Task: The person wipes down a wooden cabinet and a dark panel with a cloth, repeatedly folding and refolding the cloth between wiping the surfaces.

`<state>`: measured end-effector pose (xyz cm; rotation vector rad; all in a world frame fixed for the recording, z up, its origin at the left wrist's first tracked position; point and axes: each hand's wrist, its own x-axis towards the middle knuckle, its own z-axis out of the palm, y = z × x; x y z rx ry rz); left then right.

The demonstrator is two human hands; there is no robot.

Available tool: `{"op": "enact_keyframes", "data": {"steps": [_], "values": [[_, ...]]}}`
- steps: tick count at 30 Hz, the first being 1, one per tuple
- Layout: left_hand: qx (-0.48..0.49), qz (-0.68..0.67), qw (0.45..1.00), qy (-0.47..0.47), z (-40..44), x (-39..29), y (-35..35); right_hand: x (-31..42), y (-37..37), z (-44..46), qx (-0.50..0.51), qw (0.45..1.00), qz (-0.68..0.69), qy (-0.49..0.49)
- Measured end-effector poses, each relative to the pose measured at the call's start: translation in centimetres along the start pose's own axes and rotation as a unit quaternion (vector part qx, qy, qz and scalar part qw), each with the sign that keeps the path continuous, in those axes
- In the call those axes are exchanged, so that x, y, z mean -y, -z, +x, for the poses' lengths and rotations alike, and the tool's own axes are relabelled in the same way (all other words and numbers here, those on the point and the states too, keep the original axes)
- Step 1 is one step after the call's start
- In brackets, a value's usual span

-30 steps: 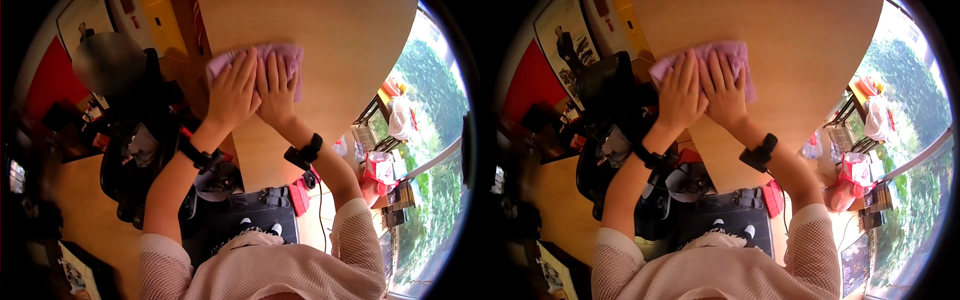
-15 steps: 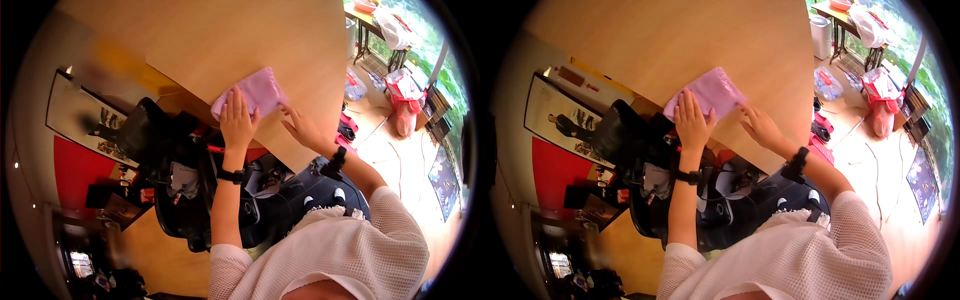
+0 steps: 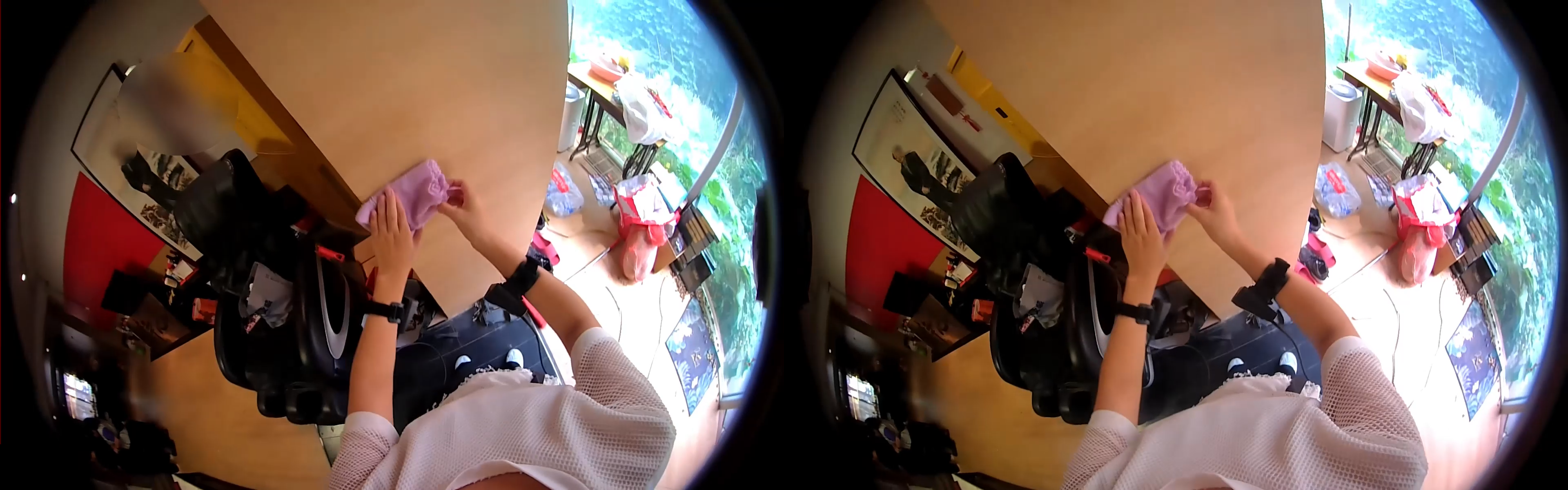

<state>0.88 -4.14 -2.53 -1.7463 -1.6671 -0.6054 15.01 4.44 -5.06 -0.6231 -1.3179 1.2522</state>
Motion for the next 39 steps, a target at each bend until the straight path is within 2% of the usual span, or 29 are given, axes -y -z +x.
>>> {"op": "enact_keyframes", "data": {"steps": [3,6,9,12,13,16,17,18,19,20,22,25,28,29,30,31,33,34,36,37,39], "values": [[0.005,-0.051,0.998,0.020,-1.2,-1.1,1.2,1.6,0.7,-1.0,0.098,0.994,-0.020,-0.037],[0.004,-0.156,0.987,0.024,-2.6,-1.5,2.6,2.7,1.2,-3.5,0.093,0.994,0.001,-0.054],[0.021,-0.169,0.985,0.026,-5.2,-1.8,3.3,1.9,2.0,-5.6,0.103,0.985,0.053,-0.128],[0.114,-0.287,0.949,0.068,-8.4,-2.7,2.3,1.7,2.2,-8.1,0.082,0.989,0.047,-0.112],[0.082,-0.264,0.957,0.088,-9.3,-3.4,2.2,0.4,1.8,-8.5,0.058,0.996,0.030,-0.062],[0.322,-0.339,0.854,0.230,-9.9,-4.4,5.0,2.7,1.8,-8.6,0.116,0.987,-0.076,-0.084],[0.342,-0.335,0.852,0.209,-10.3,-4.3,4.9,3.2,1.9,-8.9,0.118,0.976,-0.186,0.006],[0.377,-0.355,0.827,0.221,-10.7,-4.2,5.0,3.6,2.1,-9.1,0.118,0.944,-0.291,0.099],[0.407,-0.374,0.801,0.230,-10.7,-4.2,5.2,3.8,2.4,-9.2,0.116,0.892,-0.390,0.195],[0.434,-0.391,0.776,0.235,-10.4,-4.2,5.3,3.7,2.8,-9.3,0.110,0.894,-0.384,0.202],[0.353,-0.437,0.791,0.241,-10.8,-4.5,4.7,3.3,3.5,-9.8,0.093,0.899,-0.369,0.216],[0.258,-0.430,0.833,0.234,-10.5,-4.6,3.9,3.6,4.5,-10.5,0.101,0.916,-0.377,0.095],[0.229,-0.394,0.864,0.216,-8.5,-4.1,3.4,4.7,4.0,-9.1,0.102,0.904,-0.391,0.143],[0.226,-0.392,0.866,0.213,-7.8,-4.0,3.3,4.3,3.9,-8.6,0.122,0.915,-0.357,0.140],[0.222,-0.391,0.867,0.213,-7.4,-4.0,3.2,4.1,4.1,-7.9,0.157,0.899,-0.366,0.181],[0.188,-0.370,0.893,0.176,-7.1,-3.8,3.2,3.9,4.3,-7.2,0.192,0.880,-0.373,0.222],[0.252,-0.342,0.891,0.162,-5.8,-3.4,4.4,3.8,4.4,-5.8,0.241,0.842,-0.374,0.304],[0.284,-0.326,0.889,0.154,-5.3,-3.2,5.0,4.1,4.3,-5.7,0.250,0.865,-0.363,0.242],[0.283,-0.311,0.894,0.156,-4.7,-2.8,5.6,4.8,4.1,-5.6,0.261,0.897,-0.337,0.115],[0.276,-0.315,0.894,0.159,-4.3,-2.7,6.1,5.5,4.3,-5.0,0.250,0.895,-0.338,0.150],[0.244,-0.343,0.894,0.156,-3.8,-2.3,6.2,7.1,4.8,-3.3,0.269,0.886,-0.346,0.148]]}}
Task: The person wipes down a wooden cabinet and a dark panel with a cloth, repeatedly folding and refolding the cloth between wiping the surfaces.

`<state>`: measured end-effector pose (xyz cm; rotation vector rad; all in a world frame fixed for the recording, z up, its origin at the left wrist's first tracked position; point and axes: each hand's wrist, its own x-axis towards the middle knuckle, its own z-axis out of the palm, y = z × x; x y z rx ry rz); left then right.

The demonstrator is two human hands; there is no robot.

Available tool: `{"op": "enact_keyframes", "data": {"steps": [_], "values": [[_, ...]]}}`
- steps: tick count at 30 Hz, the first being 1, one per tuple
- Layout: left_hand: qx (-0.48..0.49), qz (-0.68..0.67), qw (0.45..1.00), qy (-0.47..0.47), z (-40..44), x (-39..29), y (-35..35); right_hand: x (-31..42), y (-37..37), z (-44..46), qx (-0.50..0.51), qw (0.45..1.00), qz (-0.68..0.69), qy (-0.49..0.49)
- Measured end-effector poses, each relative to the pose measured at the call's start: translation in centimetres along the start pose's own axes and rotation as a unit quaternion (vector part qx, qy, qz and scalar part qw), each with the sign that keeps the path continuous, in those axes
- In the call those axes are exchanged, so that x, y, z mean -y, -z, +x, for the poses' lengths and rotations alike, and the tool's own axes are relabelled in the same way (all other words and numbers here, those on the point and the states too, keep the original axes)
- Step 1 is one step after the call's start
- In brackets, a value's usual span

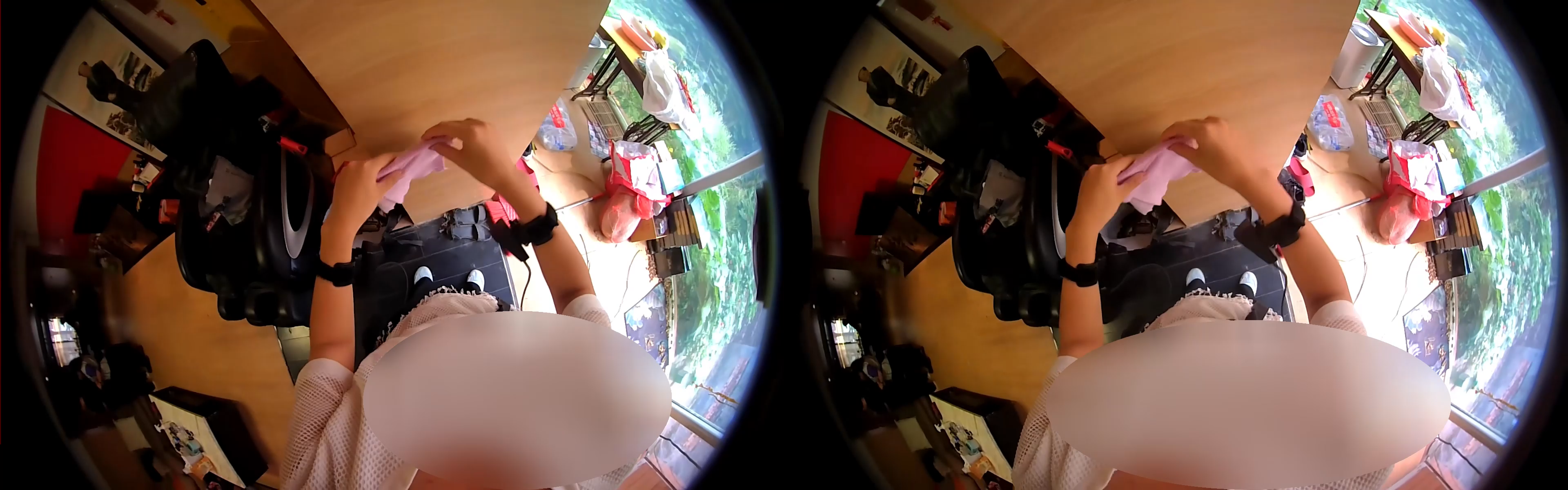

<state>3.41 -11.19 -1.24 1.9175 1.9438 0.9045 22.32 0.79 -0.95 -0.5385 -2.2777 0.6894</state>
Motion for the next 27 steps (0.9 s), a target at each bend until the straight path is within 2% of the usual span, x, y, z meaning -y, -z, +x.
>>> {"op": "enact_keyframes", "data": {"steps": [3,4,6,7,9,11,12,13,15,18,19,21,26,27], "values": [[-0.036,-0.073,0.997,-0.010,0.8,-0.1,0.5,0.3,2.0,1.4,-0.001,0.999,0.000,0.037],[-0.050,-0.049,0.998,0.005,1.2,0.2,0.3,0.7,2.8,1.8,-0.002,0.999,0.001,0.036],[-0.108,-0.131,0.985,0.003,1.5,0.5,-0.2,0.6,3.9,2.2,0.000,0.999,-0.005,0.046],[-0.137,-0.172,0.975,0.002,1.6,0.4,-0.4,0.7,4.3,2.2,0.010,0.999,-0.006,0.032],[-0.135,-0.232,0.963,0.015,1.6,-0.4,-0.8,1.2,5.1,2.1,0.029,1.000,-0.007,0.003],[-0.123,-0.253,0.959,0.028,1.6,-0.7,-1.4,1.6,4.0,2.0,-0.024,0.980,-0.169,0.102],[-0.124,-0.209,0.970,0.018,1.7,-1.2,-1.8,2.0,3.0,2.3,-0.052,0.956,-0.246,0.151],[-0.122,-0.164,0.979,0.010,1.6,-1.9,-2.3,2.6,1.9,2.6,-0.047,0.963,-0.209,0.162],[-0.156,-0.217,0.963,-0.024,1.7,-1.0,-4.7,2.4,-0.3,2.9,0.032,0.983,-0.156,0.087],[-0.219,-0.214,0.951,-0.043,1.1,0.0,-5.4,1.8,-1.6,3.2,0.052,0.997,-0.042,0.040],[-0.247,-0.214,0.944,-0.047,0.9,0.0,-5.3,1.4,-2.1,3.2,0.030,0.996,-0.048,0.073],[-0.227,-0.245,0.943,0.002,0.5,0.2,-4.8,0.7,-3.1,2.9,-0.010,0.989,-0.057,0.136],[-0.200,-0.309,0.929,0.034,-0.2,-0.1,-3.8,0.4,-5.6,1.3,-0.034,0.997,-0.028,0.064],[-0.195,-0.286,0.938,0.033,-0.3,0.5,-4.2,0.3,-5.8,1.2,-0.044,0.998,-0.024,0.050]]}}
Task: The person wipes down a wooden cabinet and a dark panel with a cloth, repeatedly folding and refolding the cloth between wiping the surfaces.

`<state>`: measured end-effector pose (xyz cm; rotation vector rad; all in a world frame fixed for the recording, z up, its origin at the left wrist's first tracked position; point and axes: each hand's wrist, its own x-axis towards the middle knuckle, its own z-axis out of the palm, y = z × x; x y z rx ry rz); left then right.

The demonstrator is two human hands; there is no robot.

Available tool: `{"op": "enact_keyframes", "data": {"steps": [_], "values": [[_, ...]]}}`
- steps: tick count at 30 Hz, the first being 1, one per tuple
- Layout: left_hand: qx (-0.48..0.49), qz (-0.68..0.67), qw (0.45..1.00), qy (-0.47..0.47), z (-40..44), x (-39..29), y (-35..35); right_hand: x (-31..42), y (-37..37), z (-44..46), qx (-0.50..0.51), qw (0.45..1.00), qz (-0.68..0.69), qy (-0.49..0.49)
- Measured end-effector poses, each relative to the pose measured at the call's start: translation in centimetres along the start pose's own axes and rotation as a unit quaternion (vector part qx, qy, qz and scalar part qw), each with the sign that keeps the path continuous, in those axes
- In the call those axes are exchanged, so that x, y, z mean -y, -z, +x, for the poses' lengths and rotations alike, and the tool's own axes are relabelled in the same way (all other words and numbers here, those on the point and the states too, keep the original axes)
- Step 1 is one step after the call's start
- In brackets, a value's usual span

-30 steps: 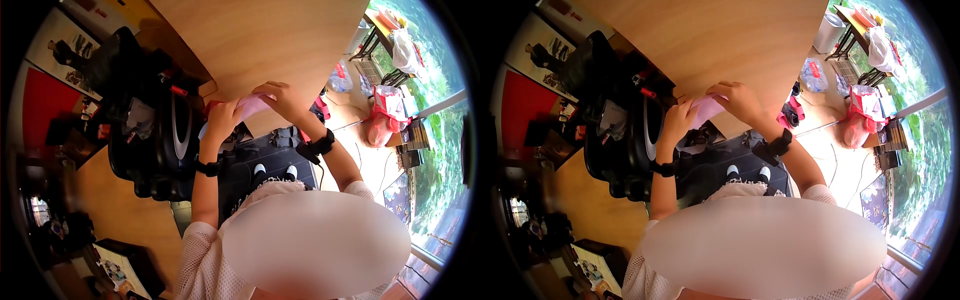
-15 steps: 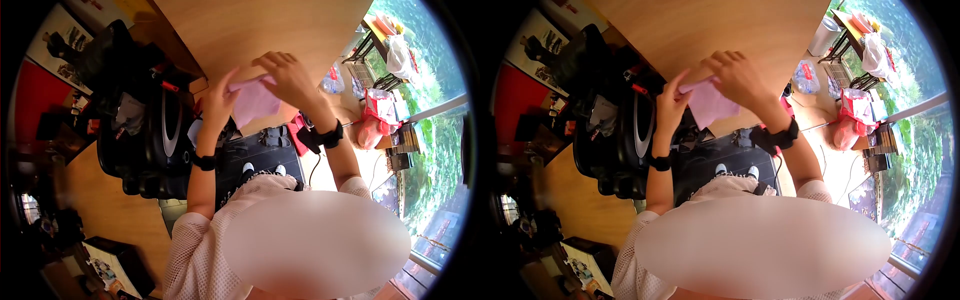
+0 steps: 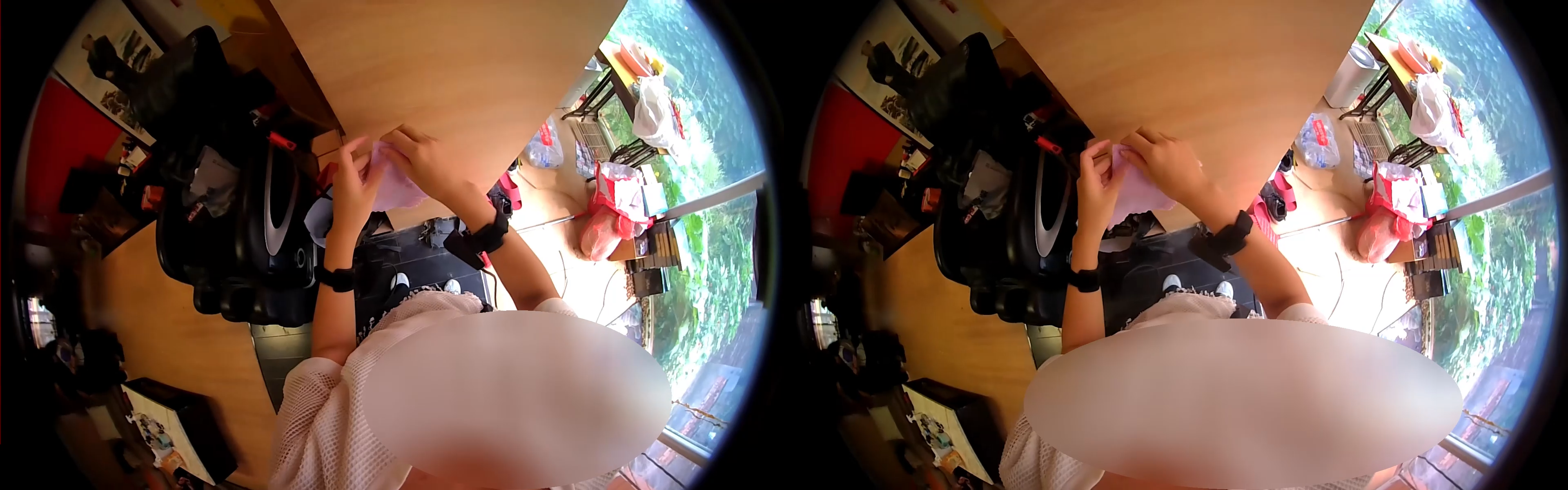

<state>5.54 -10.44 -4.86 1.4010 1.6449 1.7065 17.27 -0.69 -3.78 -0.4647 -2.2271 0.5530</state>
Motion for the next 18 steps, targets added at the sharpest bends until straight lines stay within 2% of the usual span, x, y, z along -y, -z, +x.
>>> {"op": "enact_keyframes", "data": {"steps": [2,6,7,10,13,16,18], "values": [[0.017,0.054,0.998,-0.005,-0.4,1.1,0.4,-0.4,0.3,0.2,-0.013,0.998,-0.047,0.045],[0.079,0.182,0.978,0.063,-1.0,0.5,0.4,0.4,3.5,1.5,0.012,0.994,-0.067,0.091],[0.049,0.092,0.994,0.014,-1.3,1.0,-0.1,0.9,4.7,2.0,0.011,0.991,-0.055,0.119],[0.003,0.063,0.996,-0.066,-1.5,1.8,-1.0,0.9,7.2,2.3,0.009,0.992,-0.057,0.112],[0.072,0.066,0.995,0.006,-2.3,1.8,-0.9,0.6,9.2,2.3,-0.007,0.992,-0.070,0.100],[0.128,0.073,0.989,0.033,-2.9,2.1,-1.4,0.3,10.6,2.3,-0.003,0.991,-0.085,0.104],[0.124,0.079,0.988,0.040,-3.0,1.3,-2.0,0.3,11.4,2.3,-0.006,0.989,-0.094,0.115]]}}
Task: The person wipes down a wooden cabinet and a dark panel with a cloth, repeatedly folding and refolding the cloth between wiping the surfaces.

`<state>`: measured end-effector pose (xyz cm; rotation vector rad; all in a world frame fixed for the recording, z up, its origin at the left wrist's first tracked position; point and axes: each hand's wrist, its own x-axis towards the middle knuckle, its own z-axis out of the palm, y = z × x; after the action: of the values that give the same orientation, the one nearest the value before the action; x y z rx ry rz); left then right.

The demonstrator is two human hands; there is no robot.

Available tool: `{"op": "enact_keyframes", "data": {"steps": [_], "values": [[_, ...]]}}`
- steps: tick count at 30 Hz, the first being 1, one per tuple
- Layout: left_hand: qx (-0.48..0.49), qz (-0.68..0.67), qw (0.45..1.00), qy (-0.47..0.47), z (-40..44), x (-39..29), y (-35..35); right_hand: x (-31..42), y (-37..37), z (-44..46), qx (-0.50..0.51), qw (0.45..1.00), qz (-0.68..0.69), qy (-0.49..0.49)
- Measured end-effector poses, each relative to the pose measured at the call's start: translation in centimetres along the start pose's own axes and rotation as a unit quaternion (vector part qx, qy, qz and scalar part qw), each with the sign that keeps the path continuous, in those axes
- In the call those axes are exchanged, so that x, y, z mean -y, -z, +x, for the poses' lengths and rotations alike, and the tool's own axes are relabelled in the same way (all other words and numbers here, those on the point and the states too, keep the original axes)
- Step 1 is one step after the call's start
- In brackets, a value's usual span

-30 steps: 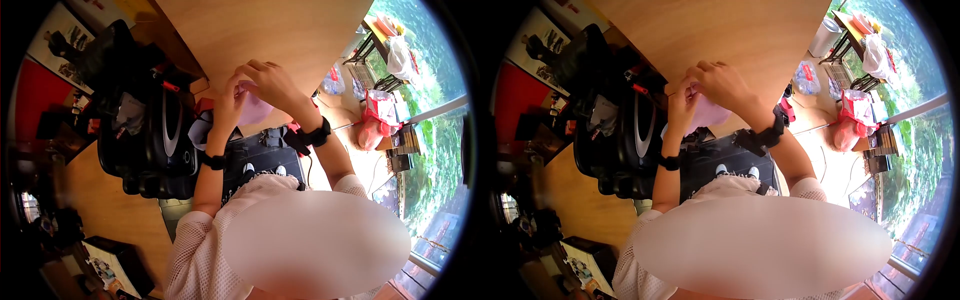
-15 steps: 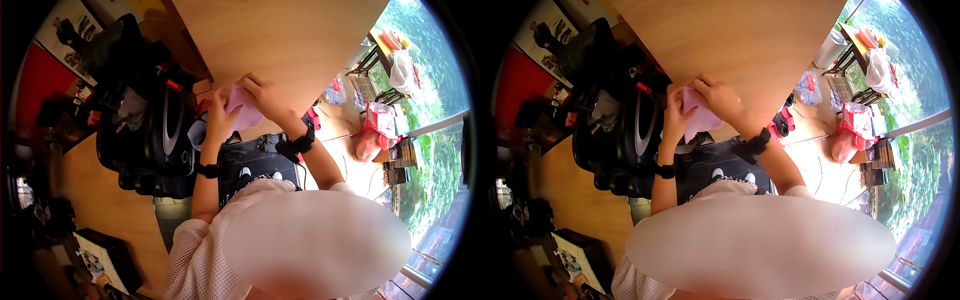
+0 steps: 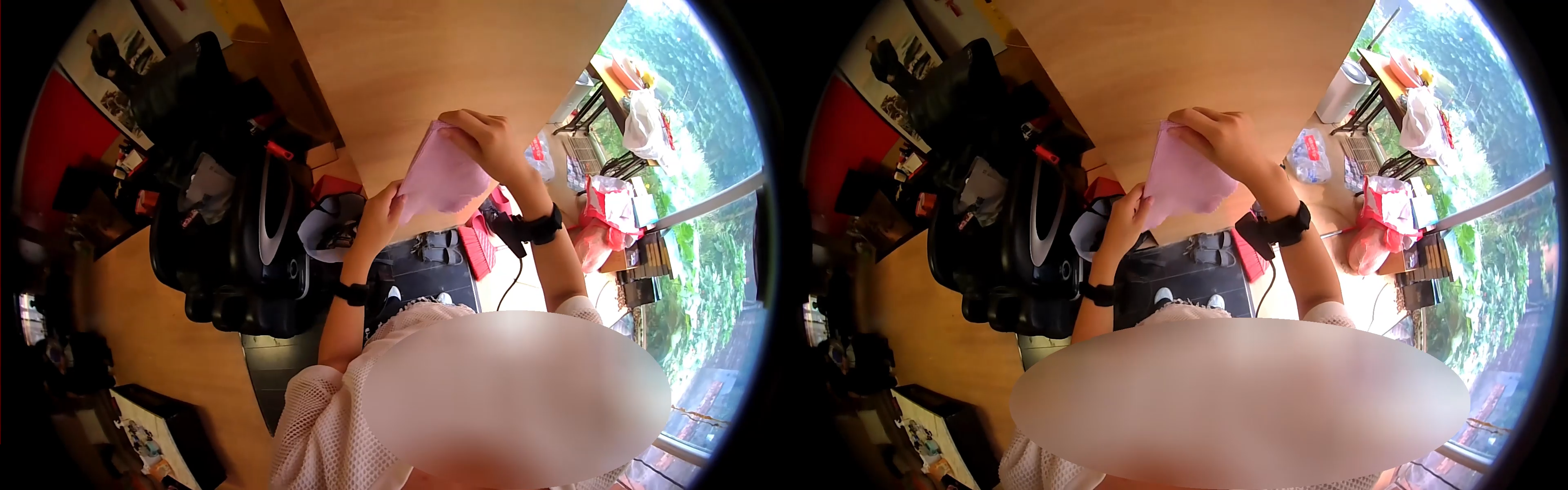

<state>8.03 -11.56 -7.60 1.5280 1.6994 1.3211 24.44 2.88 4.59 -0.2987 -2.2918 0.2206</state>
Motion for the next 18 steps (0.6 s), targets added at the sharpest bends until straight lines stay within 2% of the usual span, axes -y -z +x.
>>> {"op": "enact_keyframes", "data": {"steps": [3,6,9,12,15,18], "values": [[0.016,-0.069,0.997,-0.030,0.1,0.0,-0.4,-0.1,2.0,0.3,-0.001,0.999,-0.025,0.022],[0.070,-0.116,0.991,0.000,0.3,-0.7,0.1,0.1,4.6,1.3,-0.025,0.998,-0.040,0.039],[0.088,-0.087,0.992,-0.023,0.6,-1.5,0.2,0.6,6.7,1.8,-0.041,0.995,-0.068,0.054],[0.135,0.010,0.990,-0.028,1.0,-0.9,0.0,1.2,7.6,2.3,-0.033,0.992,-0.084,0.092],[-0.094,0.052,0.974,-0.199,0.8,-2.1,-1.5,1.5,8.0,2.4,-0.043,0.991,-0.096,0.082],[-0.099,0.053,0.980,-0.162,0.5,-1.7,-1.7,2.0,8.2,2.4,-0.074,0.993,-0.074,0.062]]}}
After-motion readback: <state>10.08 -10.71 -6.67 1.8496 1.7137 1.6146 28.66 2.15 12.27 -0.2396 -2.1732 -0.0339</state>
